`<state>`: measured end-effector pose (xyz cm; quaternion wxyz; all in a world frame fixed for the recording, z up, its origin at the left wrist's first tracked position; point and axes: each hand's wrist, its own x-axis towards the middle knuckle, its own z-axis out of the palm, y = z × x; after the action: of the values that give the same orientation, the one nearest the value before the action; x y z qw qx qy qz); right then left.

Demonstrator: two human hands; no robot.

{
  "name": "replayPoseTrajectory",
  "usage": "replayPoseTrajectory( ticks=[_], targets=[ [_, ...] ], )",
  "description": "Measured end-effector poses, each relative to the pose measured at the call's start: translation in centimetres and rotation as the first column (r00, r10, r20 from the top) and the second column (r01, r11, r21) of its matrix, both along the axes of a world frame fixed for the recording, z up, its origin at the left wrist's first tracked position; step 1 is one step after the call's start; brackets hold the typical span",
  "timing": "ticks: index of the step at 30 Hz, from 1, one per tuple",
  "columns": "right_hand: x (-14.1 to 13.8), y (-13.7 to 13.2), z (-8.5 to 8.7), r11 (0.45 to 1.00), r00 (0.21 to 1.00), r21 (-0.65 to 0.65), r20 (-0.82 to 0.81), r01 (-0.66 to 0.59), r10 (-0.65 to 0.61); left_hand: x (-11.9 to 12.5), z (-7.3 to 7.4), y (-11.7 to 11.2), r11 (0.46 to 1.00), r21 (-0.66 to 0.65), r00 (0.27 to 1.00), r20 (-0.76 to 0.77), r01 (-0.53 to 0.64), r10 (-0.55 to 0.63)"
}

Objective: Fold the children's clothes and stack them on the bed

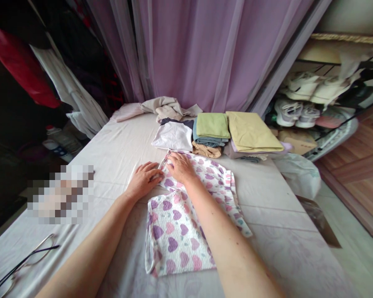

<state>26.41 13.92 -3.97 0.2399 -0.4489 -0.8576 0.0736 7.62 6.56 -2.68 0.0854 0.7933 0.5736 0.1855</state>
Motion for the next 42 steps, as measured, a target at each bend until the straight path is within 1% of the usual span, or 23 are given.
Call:
replayPoseTrajectory(
  ticks=[3,6,10,14,16,18,22,24,25,27,28,29,31,33,36,38,42],
  targets=[
    [1.0,-0.7,0.3,1.0,0.995,0.005,-0.094,0.018,-0.017,0.1,0.0,0.1,1.0,-0.005,1.0,0.008,-0.006,0.006],
    [2.6,-2.6,1.0,0.998,0.982,0.039,-0.184,0.051,-0.043,0.1,0.0,0.1,1.0,-0.022,1.0,0.024,-0.008,0.009],
    [5.0,-6.5,2.0,0.994,0.958,0.06,-0.278,0.095,-0.075,0.1,0.3,0.2,1.0,-0.026,0.998,0.059,0.004,-0.002],
    [6.8,-10.6,2.0,0.981,0.935,-0.007,-0.303,0.193,-0.186,-0.2,0.2,-0.2,1.0,-0.014,0.982,0.188,-0.007,0.009],
    [7.4,-12.2,1.8,0.975,0.929,-0.045,-0.296,0.219,-0.223,-0.5,0.0,-1.1,1.0,-0.012,0.967,0.255,-0.016,0.019],
    [7.7,-13.4,1.5,0.972,0.925,-0.058,-0.3,0.226,-0.233,-0.9,-0.2,-2.6,1.0,-0.013,0.957,0.289,-0.01,0.014],
    [7.7,-15.0,1.3,0.975,0.914,-0.018,-0.344,0.223,-0.216,-2.0,-0.6,-6.1,0.999,-0.027,0.946,0.324,-0.018,0.026],
    [7.2,-15.9,1.5,0.982,0.914,0.016,-0.37,0.186,-0.167,-2.5,-0.4,-7.6,0.999,-0.034,0.941,0.338,0.01,0.002],
    [6.8,-16.5,1.6,0.989,0.918,0.036,-0.377,0.144,-0.12,-2.6,-0.3,-8.2,0.998,-0.035,0.941,0.338,0.044,-0.029],
    [5.8,-18.1,2.0,0.997,0.929,0.08,-0.369,0.018,0.012,-2.8,0.0,-9.1,0.993,-0.033,0.938,0.334,0.112,-0.095],
    [5.2,-18.9,2.1,0.994,0.933,0.097,-0.35,-0.054,0.085,-2.8,0.1,-9.3,0.992,-0.033,0.938,0.33,0.125,-0.107],
    [4.6,-19.8,2.3,0.987,0.936,0.105,-0.32,-0.122,0.149,-2.7,0.3,-9.5,0.993,-0.035,0.941,0.325,0.116,-0.098],
    [3.4,-21.5,2.5,0.971,0.941,0.091,-0.239,-0.223,0.239,-2.3,0.5,-9.5,0.998,-0.039,0.952,0.304,0.057,-0.042],
    [2.5,-22.7,2.7,0.961,0.948,0.046,-0.155,-0.273,0.277,-1.7,0.6,-9.4,0.999,-0.038,0.967,0.256,0.003,0.006],
    [1.7,-23.6,2.7,0.955,0.953,-0.023,-0.075,-0.295,0.293,-0.8,0.9,-9.2,0.999,-0.031,0.985,0.168,-0.023,0.028],
    [1.5,-23.8,2.8,0.954,0.953,-0.042,-0.065,-0.298,0.295,-0.2,1.1,-9.2,0.999,-0.027,0.992,0.122,-0.038,0.041],
    [1.1,-24.1,3.0,0.942,0.94,-0.054,-0.106,-0.33,0.323,0.3,1.6,-9.1,0.997,-0.027,0.995,0.056,-0.078,0.08]
  ],
)
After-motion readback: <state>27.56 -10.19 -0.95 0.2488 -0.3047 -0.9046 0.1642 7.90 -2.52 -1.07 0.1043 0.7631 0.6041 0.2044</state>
